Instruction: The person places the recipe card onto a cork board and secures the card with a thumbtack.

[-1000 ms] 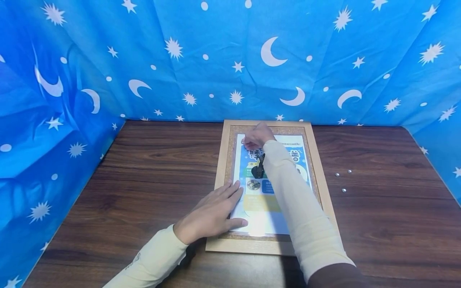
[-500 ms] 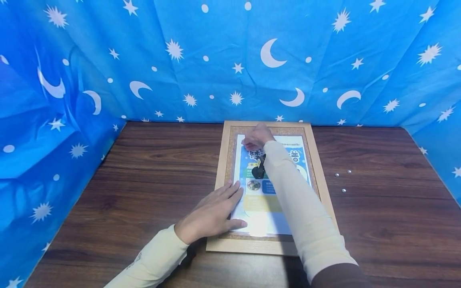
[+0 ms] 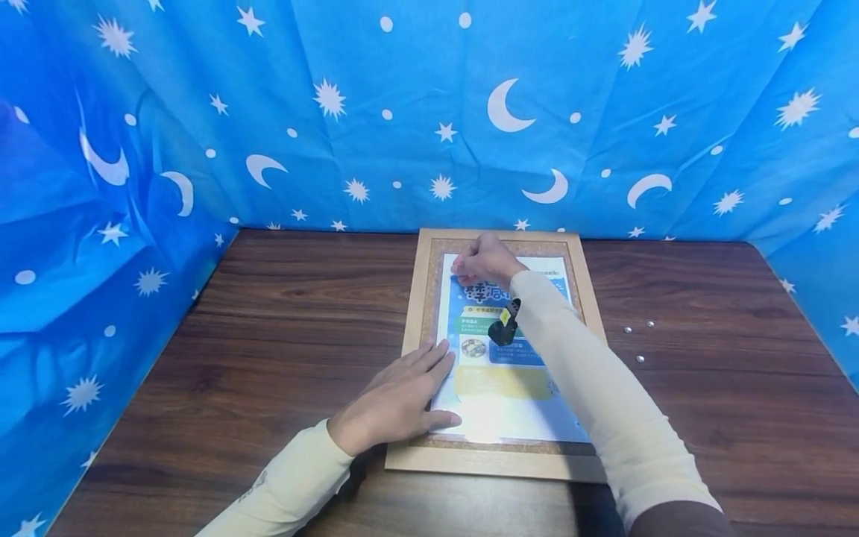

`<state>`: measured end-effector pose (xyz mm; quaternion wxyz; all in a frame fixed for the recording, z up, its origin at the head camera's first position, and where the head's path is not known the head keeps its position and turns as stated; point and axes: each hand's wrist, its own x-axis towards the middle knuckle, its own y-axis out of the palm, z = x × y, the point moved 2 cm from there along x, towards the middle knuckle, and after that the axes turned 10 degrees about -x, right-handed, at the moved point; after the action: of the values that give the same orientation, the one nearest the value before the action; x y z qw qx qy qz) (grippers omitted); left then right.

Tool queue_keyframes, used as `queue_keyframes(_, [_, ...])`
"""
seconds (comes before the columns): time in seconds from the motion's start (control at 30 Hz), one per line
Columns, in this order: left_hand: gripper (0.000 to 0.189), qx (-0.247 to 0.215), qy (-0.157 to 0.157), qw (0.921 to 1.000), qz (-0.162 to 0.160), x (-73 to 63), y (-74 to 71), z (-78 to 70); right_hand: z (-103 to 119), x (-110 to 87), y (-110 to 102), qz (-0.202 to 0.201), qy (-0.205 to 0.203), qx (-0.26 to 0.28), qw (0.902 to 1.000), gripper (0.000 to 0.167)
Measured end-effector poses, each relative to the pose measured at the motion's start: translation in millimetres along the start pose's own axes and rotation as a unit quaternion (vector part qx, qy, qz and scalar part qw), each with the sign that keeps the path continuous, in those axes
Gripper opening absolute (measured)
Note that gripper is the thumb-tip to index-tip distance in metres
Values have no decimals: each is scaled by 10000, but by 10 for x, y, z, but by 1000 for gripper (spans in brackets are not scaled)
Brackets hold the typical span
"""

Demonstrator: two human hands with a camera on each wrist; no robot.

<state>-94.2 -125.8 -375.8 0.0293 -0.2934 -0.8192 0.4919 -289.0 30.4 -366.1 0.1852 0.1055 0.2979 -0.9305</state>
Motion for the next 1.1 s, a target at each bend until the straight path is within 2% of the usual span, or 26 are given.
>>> queue_keyframes(0.1, [85, -34, -15, 10000, 12, 4, 4, 0, 4, -107, -44, -13, -72, -253, 9997, 8])
queue_keyframes(0.3, [85, -72, -59, 10000, 1, 9, 14, -7, -19, -437, -210, -2, -437, -334, 9985, 13])
queue_keyframes(0.53, [85, -74, -34, 10000, -31, 13, 20, -25, -200, -863, -460, -264, -853, -890, 9920, 17])
queue_keyframes(0.67, [85, -83, 8, 9999, -59, 10, 21, -29, -367, -1084, -614, -515, -966, -1337, 9850, 21])
queue_keyframes(0.87, [85, -76, 116, 9998, -106, 7, 28, -26, -729, -1360, -933, -941, -866, -1734, 9765, 21])
queue_keyframes(1.1, [85, -68, 114, 9998, -120, 7, 15, -31, -1201, -1563, -1300, -1158, -449, -1950, 9729, 28])
